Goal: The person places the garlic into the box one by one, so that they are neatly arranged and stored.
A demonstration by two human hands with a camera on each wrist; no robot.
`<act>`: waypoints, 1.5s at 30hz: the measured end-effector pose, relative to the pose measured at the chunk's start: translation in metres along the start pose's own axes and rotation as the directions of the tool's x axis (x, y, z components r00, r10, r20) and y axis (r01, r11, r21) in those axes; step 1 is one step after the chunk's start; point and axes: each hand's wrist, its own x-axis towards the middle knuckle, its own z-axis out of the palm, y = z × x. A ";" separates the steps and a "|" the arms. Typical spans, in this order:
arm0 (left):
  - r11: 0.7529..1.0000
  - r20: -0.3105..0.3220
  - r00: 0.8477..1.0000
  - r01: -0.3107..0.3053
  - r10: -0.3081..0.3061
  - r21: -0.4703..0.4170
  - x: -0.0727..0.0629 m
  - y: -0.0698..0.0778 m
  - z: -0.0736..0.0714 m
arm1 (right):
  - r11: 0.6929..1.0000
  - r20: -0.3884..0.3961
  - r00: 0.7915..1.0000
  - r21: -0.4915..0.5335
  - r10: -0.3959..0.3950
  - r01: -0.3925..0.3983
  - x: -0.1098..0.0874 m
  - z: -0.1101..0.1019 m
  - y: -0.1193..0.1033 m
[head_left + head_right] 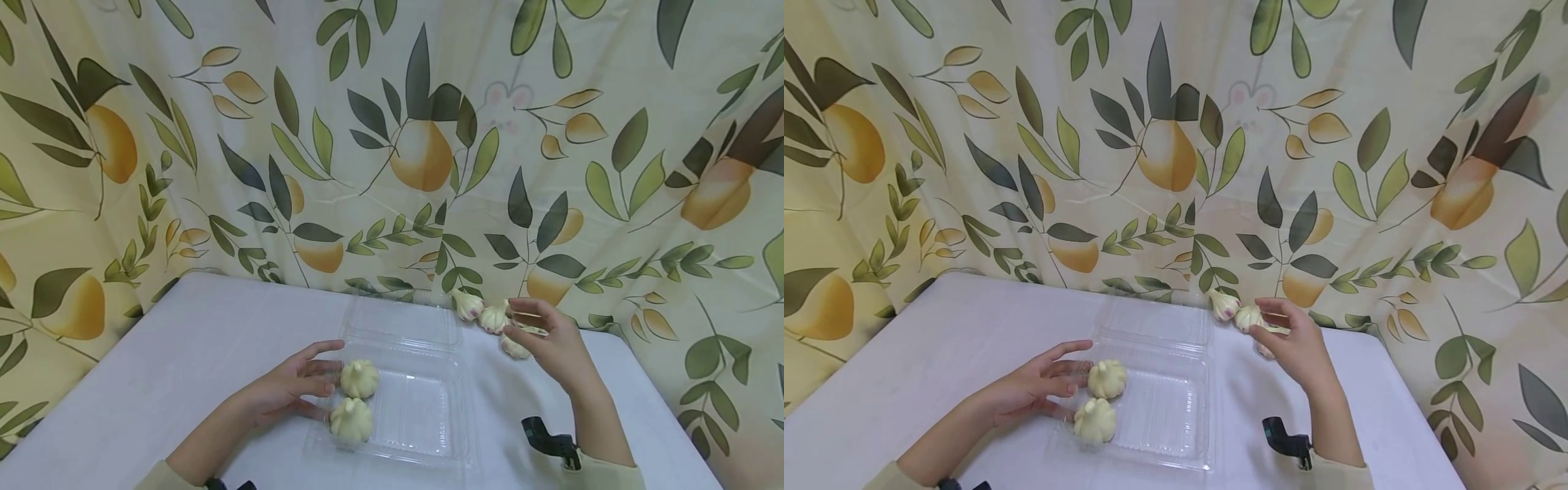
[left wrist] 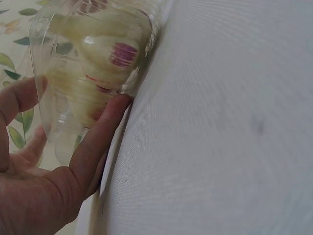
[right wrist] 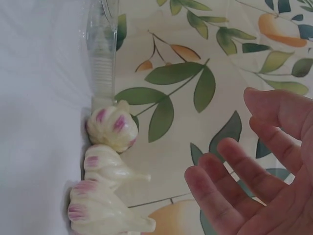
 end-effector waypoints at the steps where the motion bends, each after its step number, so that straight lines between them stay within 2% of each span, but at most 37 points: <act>1: 1.000 0.001 1.000 -0.001 0.001 0.001 0.000 0.000 0.000 | 1.000 -0.002 1.000 0.004 0.008 -0.008 0.000 -0.001 0.001; 10: 1.000 -0.009 1.000 0.005 -0.005 0.002 0.000 0.001 0.001 | 0.999 -0.050 0.998 0.010 0.036 -0.035 0.000 -0.003 0.006; 36: 1.000 -0.024 1.000 0.009 -0.008 0.007 0.000 0.000 -0.001 | 0.987 -0.081 0.984 0.023 0.159 -0.157 0.007 -0.002 0.044; 40: 1.000 -0.022 1.000 0.013 -0.013 0.009 0.000 0.000 -0.001 | 0.982 -0.086 0.978 0.040 0.188 -0.185 0.007 -0.002 0.050; 45: 1.000 -0.023 1.000 0.012 -0.012 0.010 0.001 0.000 -0.001 | 0.965 -0.104 0.960 0.068 0.259 -0.253 0.009 -0.002 0.055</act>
